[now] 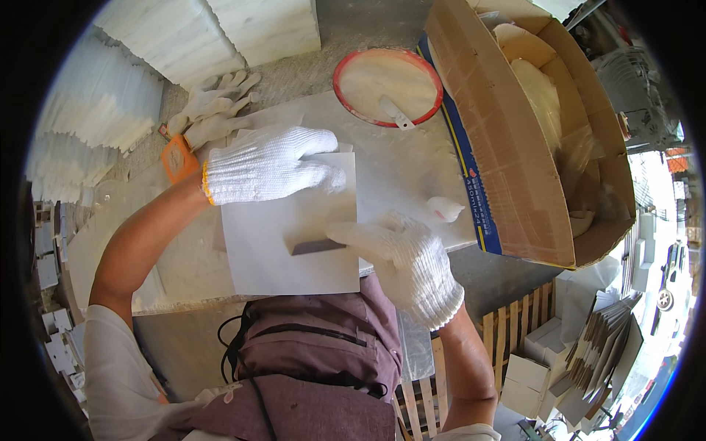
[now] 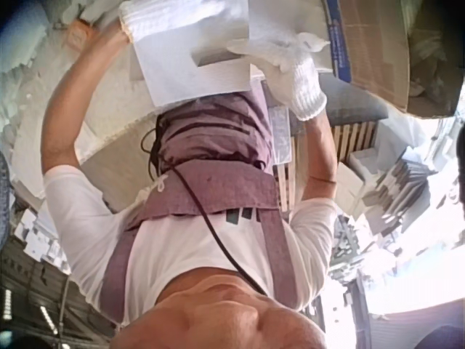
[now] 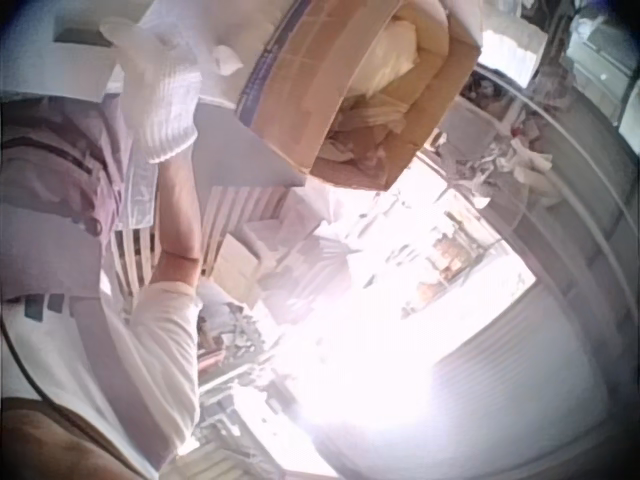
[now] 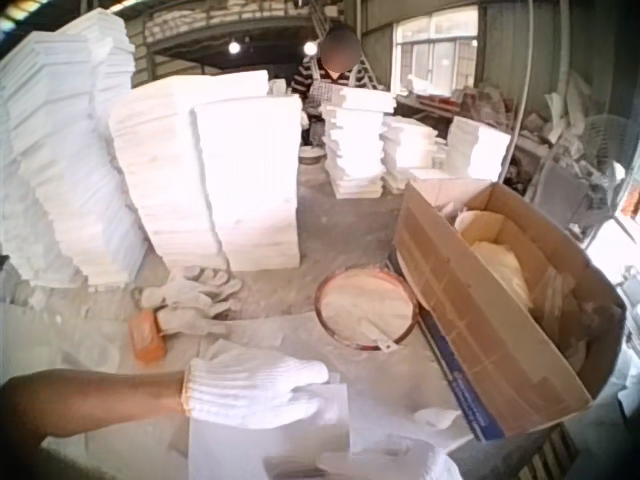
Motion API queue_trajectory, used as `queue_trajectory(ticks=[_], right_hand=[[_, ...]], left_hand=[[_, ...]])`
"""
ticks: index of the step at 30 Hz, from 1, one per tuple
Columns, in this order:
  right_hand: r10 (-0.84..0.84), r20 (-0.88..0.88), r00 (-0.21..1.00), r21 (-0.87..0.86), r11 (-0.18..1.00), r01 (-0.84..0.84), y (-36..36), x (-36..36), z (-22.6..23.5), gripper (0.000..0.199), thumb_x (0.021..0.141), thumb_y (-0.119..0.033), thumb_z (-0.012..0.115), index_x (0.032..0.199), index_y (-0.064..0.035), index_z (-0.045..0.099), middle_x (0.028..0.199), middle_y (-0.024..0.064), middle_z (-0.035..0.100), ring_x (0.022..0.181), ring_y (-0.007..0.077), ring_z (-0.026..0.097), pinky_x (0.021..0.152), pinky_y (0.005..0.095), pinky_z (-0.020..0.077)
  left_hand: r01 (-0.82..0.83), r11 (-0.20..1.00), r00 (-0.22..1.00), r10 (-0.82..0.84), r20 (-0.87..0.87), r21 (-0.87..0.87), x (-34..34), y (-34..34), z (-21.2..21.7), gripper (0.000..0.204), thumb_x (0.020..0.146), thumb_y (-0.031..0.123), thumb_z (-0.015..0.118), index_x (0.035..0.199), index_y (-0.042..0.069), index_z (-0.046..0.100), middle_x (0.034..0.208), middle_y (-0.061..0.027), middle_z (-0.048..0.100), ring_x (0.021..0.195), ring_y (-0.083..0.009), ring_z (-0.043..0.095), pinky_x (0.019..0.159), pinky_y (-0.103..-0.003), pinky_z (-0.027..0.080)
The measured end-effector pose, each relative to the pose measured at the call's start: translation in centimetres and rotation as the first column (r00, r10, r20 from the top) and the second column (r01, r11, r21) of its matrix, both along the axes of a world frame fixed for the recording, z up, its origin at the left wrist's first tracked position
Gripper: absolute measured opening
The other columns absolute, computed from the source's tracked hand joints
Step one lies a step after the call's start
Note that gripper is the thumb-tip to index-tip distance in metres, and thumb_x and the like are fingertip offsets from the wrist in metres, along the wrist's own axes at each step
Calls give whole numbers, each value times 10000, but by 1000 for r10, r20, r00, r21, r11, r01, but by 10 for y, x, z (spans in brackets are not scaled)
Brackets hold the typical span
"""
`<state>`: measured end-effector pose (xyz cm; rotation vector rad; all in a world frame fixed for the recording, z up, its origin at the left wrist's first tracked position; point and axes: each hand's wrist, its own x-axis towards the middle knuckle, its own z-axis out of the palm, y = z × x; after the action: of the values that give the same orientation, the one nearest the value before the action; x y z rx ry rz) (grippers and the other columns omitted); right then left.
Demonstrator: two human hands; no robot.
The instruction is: The person scrapes the edges of a white rectangular tile with a metal scraper, then wipes the surface with a sponge. The person repeats this process on multiple tiles, stacking the finished pieces on the table.
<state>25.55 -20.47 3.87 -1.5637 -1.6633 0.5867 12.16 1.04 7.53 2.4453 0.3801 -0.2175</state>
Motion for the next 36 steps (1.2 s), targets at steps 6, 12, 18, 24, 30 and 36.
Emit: queue_trajectory(ticks=[6,12,18,24,30,36], right_hand=[[82,45,996,-31,996,-80,-5,2,-3,469,730,32,617,1167,-114,704,772,92,622,728,270,598,635,373,489],[143,48,989,-70,988,-140,-12,6,3,496,740,43,601,1203,-111,687,957,93,700,752,273,595,676,373,492],[17,140,990,0,1000,-17,1,1,0,460,773,-3,597,1211,-112,682,915,93,688,706,285,592,640,367,489],[2,150,989,-47,999,6,-24,-7,-4,442,765,-18,611,1182,-129,702,748,86,607,635,269,575,574,360,479],[-69,131,989,-4,998,70,-19,-10,-7,453,746,-32,627,1184,-120,700,800,87,644,679,269,591,588,354,485],[28,86,996,70,997,-34,-5,-2,-6,472,749,-27,636,1205,-131,690,853,84,674,709,275,612,623,362,508]], left_hand=[[-10,999,986,2,167,47,-9,4,-20,407,908,350,591,1161,32,599,1031,-188,652,956,-345,624,830,-410,477],[-42,998,999,41,19,54,-6,2,-10,485,908,378,587,1242,26,586,1140,-185,653,1039,-347,623,895,-397,481],[-48,997,995,42,90,57,-9,2,-9,430,915,397,582,1148,37,613,1042,-196,647,949,-367,619,823,-424,477],[-64,997,998,64,22,36,-5,-4,-5,354,925,396,571,998,51,599,910,-169,627,842,-350,600,747,-436,456],[-42,997,996,36,77,70,-7,-3,-5,331,934,385,562,953,56,595,878,-168,615,813,-330,600,731,-432,452],[-36,998,977,25,211,52,-11,-2,-23,309,943,341,562,975,36,602,892,-167,622,826,-328,601,747,-417,458]])
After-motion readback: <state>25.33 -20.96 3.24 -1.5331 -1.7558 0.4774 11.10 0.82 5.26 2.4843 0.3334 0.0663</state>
